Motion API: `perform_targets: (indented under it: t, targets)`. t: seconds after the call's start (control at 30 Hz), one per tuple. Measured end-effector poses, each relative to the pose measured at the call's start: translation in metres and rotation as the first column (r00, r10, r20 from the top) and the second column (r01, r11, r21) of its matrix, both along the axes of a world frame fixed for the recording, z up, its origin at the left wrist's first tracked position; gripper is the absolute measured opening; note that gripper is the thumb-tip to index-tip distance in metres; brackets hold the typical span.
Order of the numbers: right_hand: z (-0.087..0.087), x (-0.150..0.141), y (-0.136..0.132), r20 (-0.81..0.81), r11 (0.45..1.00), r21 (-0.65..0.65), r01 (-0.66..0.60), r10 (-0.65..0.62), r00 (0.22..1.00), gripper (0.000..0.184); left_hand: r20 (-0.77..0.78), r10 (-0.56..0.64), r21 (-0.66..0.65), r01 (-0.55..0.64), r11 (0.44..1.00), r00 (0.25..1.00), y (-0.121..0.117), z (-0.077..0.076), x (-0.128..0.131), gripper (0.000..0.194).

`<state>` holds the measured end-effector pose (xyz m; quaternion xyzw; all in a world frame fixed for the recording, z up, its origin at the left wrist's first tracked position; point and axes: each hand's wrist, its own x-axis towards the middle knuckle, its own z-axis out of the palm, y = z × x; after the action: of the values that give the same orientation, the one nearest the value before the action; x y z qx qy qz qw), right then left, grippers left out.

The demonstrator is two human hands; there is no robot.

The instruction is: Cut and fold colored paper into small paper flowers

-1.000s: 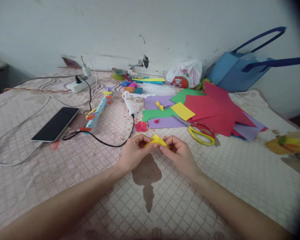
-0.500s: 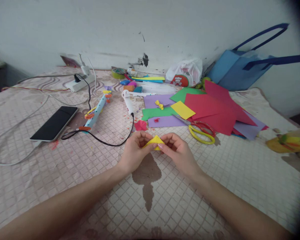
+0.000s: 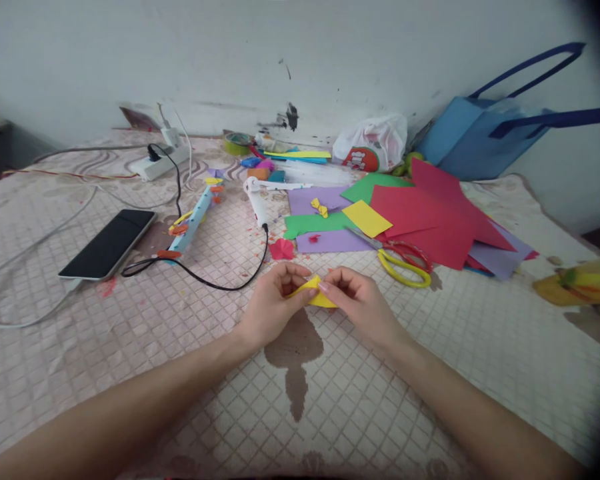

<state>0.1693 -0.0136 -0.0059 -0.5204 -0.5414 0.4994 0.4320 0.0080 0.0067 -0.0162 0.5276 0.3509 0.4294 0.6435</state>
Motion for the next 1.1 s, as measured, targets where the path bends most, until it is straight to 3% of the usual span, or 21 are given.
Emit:
perform_targets:
  t: [0.67,1.1]
  targets:
    - [0.0015,-0.0005,-0.0025,0.027,1.0,0.004,-0.023,0.023,0.999,0.022,0.034,-0.008,-0.085,0.011,0.996,0.999,-0.0011,0.0011,0.0003,0.028]
    - [-0.0002,0.0043,-0.0005,0.073,0.997,0.013,-0.08,0.079,0.994,0.018,-0.026,-0.036,-0.064,0.035,0.997,0.999,-0.0012,0.0007,-0.0005,0.032]
